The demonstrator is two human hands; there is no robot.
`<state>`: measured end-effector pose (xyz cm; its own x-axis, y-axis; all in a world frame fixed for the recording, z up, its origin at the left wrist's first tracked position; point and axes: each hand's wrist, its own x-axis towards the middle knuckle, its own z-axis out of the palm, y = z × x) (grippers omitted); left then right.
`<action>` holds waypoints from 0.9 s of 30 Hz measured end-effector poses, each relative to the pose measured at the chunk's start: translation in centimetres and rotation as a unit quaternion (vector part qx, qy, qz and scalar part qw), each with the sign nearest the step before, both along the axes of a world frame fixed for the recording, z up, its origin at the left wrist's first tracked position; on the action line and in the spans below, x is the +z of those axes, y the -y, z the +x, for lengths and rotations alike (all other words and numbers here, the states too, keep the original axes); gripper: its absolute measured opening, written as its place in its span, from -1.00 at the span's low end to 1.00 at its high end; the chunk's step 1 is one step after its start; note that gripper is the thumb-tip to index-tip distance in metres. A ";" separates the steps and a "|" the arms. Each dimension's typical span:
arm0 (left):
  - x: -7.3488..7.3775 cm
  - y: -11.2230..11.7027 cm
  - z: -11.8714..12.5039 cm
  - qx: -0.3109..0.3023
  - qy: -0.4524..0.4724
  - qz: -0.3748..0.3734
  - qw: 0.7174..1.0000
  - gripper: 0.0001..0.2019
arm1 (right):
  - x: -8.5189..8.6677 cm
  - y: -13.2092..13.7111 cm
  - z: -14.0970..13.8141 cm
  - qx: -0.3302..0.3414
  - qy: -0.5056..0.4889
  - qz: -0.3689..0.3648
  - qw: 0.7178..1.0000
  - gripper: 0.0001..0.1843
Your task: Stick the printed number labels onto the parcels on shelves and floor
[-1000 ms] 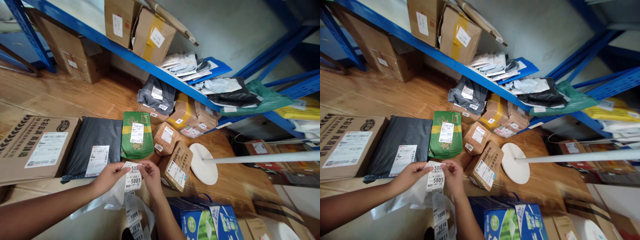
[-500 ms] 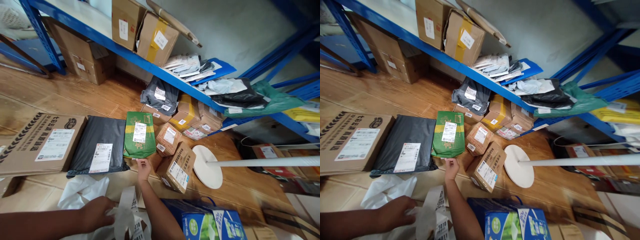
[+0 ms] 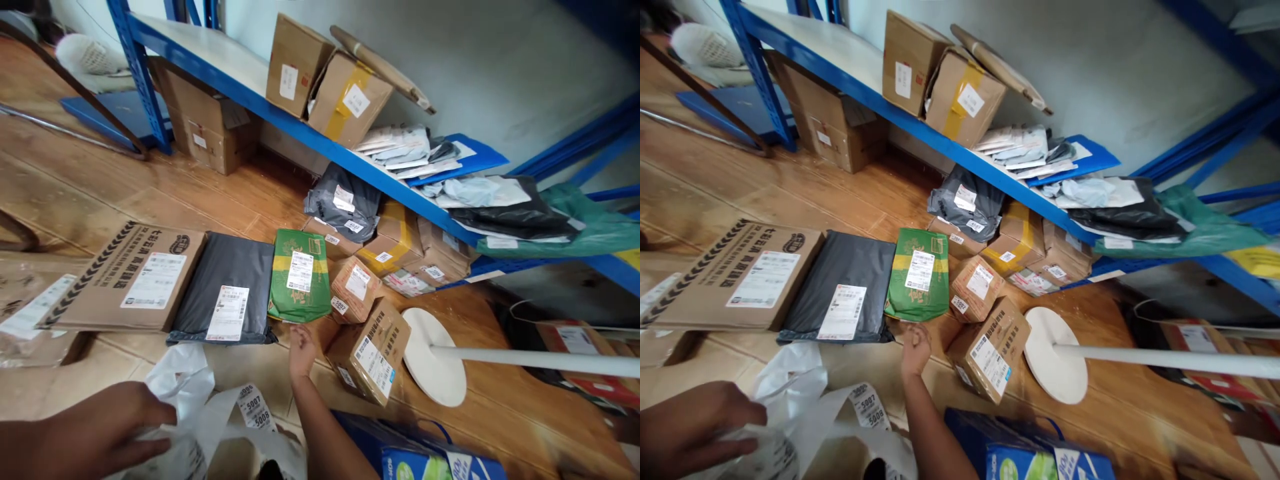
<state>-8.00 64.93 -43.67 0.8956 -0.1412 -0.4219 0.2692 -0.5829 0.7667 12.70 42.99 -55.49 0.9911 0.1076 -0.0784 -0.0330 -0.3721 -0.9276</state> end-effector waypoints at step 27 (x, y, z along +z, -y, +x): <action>-3.5 -3.6 0.2 0.366 -0.092 -0.323 0.868 -0.43 | 8.0 -11.7 -11.4 0.246 -0.331 0.154 0.898 -0.55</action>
